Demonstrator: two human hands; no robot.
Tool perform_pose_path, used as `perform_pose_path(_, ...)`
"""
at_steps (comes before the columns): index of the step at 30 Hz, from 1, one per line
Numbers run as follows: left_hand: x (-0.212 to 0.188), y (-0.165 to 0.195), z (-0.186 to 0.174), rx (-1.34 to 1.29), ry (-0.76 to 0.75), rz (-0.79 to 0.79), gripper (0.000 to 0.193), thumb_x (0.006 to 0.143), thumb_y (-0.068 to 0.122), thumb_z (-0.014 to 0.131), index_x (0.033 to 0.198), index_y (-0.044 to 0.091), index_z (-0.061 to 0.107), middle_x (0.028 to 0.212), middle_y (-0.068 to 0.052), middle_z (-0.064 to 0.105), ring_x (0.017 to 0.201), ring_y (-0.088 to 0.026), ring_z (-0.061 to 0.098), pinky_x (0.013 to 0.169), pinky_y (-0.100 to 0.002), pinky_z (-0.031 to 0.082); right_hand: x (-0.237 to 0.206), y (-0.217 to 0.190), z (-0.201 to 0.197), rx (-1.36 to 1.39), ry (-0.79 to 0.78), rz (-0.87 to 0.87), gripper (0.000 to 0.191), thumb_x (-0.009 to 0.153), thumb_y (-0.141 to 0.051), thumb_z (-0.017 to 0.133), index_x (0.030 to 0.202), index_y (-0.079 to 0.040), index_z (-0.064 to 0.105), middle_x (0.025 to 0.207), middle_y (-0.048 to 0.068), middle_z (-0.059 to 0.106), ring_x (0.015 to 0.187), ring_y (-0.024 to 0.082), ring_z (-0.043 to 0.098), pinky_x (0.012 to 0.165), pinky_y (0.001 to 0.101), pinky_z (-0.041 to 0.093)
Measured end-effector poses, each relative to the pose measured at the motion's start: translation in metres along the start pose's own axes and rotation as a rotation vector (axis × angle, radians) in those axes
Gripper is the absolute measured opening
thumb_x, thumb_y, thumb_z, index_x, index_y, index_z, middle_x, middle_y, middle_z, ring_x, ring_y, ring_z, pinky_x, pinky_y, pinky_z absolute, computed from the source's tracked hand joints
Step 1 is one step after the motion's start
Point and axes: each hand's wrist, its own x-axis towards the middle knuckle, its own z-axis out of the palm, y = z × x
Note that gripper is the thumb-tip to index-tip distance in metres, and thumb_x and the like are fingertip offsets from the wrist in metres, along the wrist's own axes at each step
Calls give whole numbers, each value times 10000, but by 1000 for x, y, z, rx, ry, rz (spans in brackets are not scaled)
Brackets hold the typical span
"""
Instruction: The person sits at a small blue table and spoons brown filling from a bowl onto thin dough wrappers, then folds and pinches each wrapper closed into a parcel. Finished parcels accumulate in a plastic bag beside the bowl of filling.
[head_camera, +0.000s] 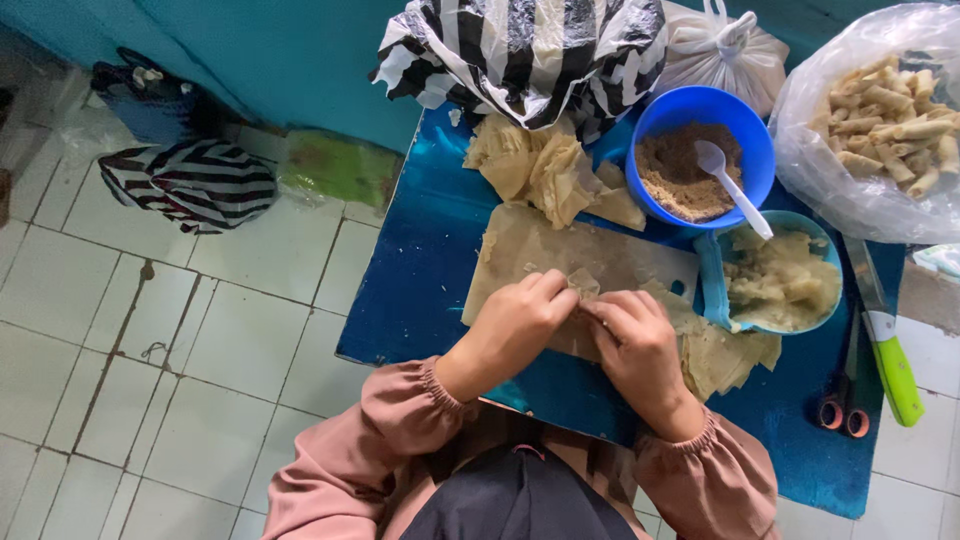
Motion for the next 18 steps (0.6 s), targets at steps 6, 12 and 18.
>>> perform_pose_path(6, 6, -7, -4, -117, -33, -36, 103, 832, 79, 667, 925, 57, 629, 961, -127, 609, 920, -338, 645, 786, -420, 541, -4, -5, -6, -288, -75, -276, 322, 759, -104, 711, 1067, -9, 707, 1067, 110, 696, 1007, 298, 646, 892, 421, 479)
perform_pose_path(12, 1, -10, -1, -141, -26, -5, 180, 841, 151, 723, 962, 48, 641, 956, -141, 614, 908, -357, 640, 778, -444, 532, 7, 8, 3, -41, -155, 52, 67, 883, -43, 676, 945, -45, 701, 969, 140, 684, 955, 348, 628, 867, 420, 495)
perform_pose_path(18, 9, -8, 16, -224, 25, -229, 131, 888, 142, 704, 968, 63, 635, 938, -133, 621, 904, -365, 638, 743, -452, 527, 23, 19, 5, 55, -199, 391, 155, 813, -151, 772, 850, -29, 684, 837, 139, 698, 803, 330, 666, 731, 425, 521)
